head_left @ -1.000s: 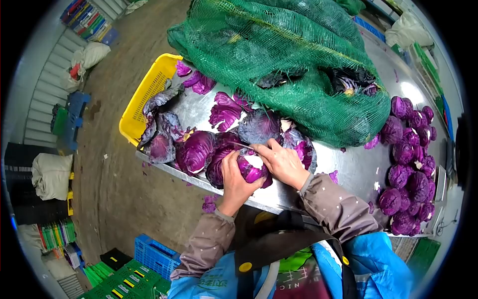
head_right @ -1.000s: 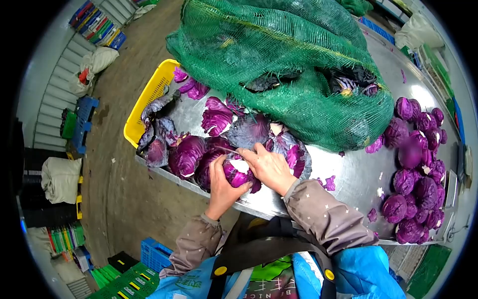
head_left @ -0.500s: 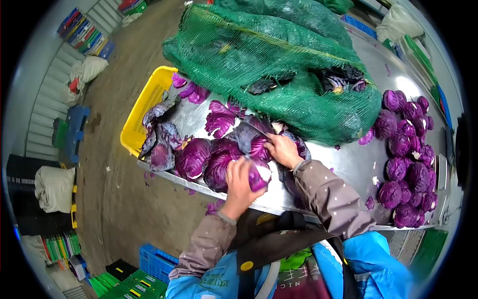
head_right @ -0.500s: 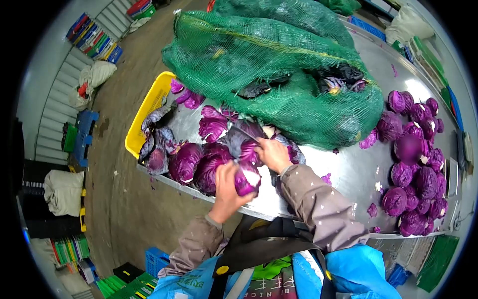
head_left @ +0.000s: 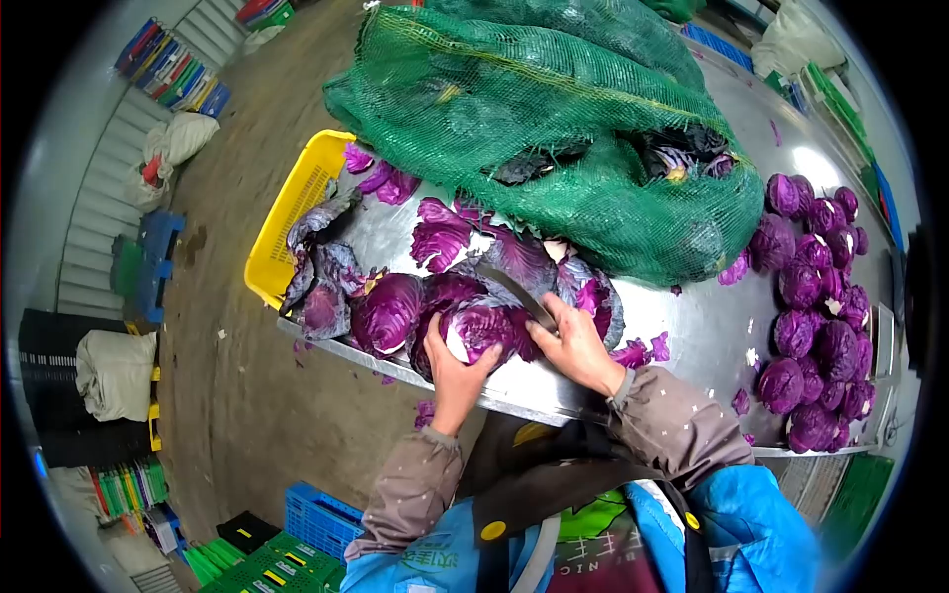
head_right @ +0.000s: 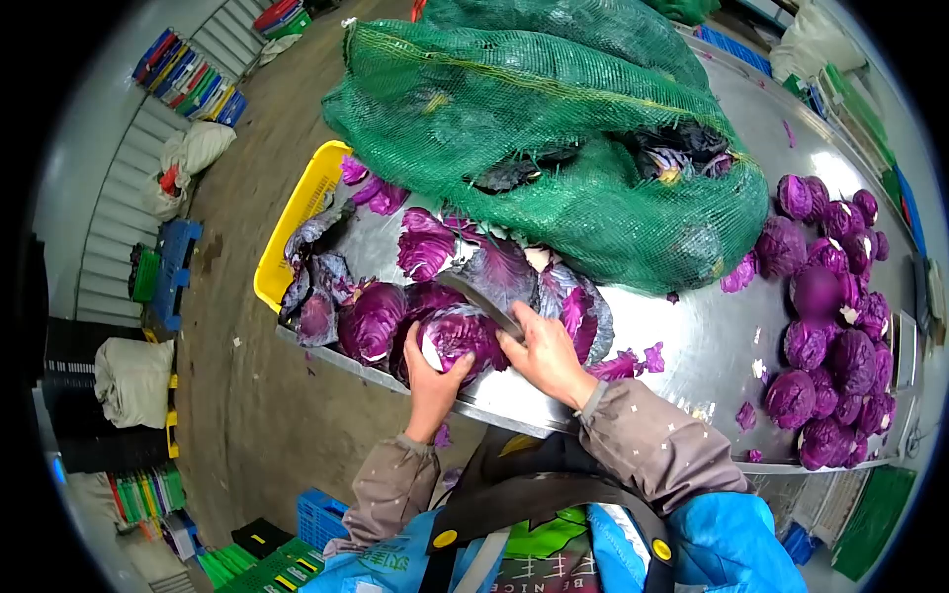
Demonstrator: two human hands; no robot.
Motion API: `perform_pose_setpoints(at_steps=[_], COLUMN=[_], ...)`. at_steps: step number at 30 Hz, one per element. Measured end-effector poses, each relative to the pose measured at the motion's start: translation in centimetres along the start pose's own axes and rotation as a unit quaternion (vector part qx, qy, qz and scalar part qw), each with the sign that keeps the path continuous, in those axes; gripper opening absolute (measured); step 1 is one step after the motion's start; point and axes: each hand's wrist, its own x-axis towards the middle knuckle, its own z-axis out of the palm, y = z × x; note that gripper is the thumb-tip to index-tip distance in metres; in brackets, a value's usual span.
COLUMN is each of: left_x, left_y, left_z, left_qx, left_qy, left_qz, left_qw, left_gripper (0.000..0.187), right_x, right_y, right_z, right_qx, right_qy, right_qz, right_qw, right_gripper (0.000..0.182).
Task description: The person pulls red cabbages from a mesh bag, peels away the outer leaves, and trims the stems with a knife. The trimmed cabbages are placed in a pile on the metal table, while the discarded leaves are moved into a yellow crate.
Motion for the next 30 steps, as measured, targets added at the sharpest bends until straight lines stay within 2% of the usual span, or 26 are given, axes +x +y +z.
perform_pose_setpoints(at_steps=[1,3,5,6,7,9,11,13,15,17,21,26,27,30], left_x=[0.6,1.3,1.9,2.1,1.9,2.1,2.5,2.8,2.9,3.1,3.4,4.3,3.9,3.8], left_y=[0.1,0.4,0.5,0.9,1.3,2.4,3.0,3.3,3.9,4.0,4.5,5.0,4.9,4.6], left_z=[0.1,0.0,-0.1,0.4,0.9,1.9,2.8,3.3,3.6,3.8,4.2,4.4,4.8,4.7], left_qx=[-0.011,0.004,0.033,0.056,0.081,0.105,0.115,0.123,0.158,0.167,0.179,0.204,0.218,0.205], left_qy=[-0.002,-0.033,-0.071,-0.071,-0.073,-0.077,-0.036,-0.039,-0.043,-0.044,-0.046,-0.075,-0.047,-0.063], left_qz=[0.001,0.014,0.070,0.096,0.117,0.114,0.084,0.087,0.054,0.052,0.048,0.042,0.089,0.053], left_qw=[1.000,0.999,0.994,0.991,0.987,0.985,0.989,0.988,0.985,0.984,0.982,0.975,0.971,0.975], left_gripper=[0.090,0.092,0.093,0.094,0.095,0.098,0.098,0.099,0.098,0.097,0.094,0.092,0.092,0.092], right_x=[0.2,0.4,0.8,0.5,0.3,0.1,0.0,-0.9,-1.5,-1.6,-0.8,2.7,3.6,4.8], right_y=[1.3,5.7,8.2,7.3,5.5,1.5,0.8,0.0,-0.4,0.0,-0.2,-0.6,-0.5,0.7], right_z=[-0.4,-1.5,-3.9,-4.4,-4.6,-4.3,-3.6,-2.2,-1.1,-0.4,0.0,0.1,0.0,0.1], right_qx=[-0.002,-0.082,-0.281,-0.308,-0.309,-0.268,-0.225,-0.248,-0.257,-0.253,-0.331,-0.384,-0.389,-0.358], right_qy=[-0.002,0.081,0.046,0.021,0.017,0.126,0.091,0.046,0.016,0.029,0.076,0.077,0.070,0.086], right_qz=[-0.003,0.032,0.065,0.070,0.072,-0.073,-0.143,-0.131,-0.099,-0.104,-0.128,-0.103,-0.086,-0.103], right_qw=[1.000,0.993,0.956,0.949,0.948,0.952,0.959,0.959,0.961,0.961,0.932,0.914,0.914,0.924], right_gripper=[0.023,0.026,0.031,0.034,0.034,0.036,0.040,0.042,0.046,0.049,0.054,0.049,0.049,0.041])
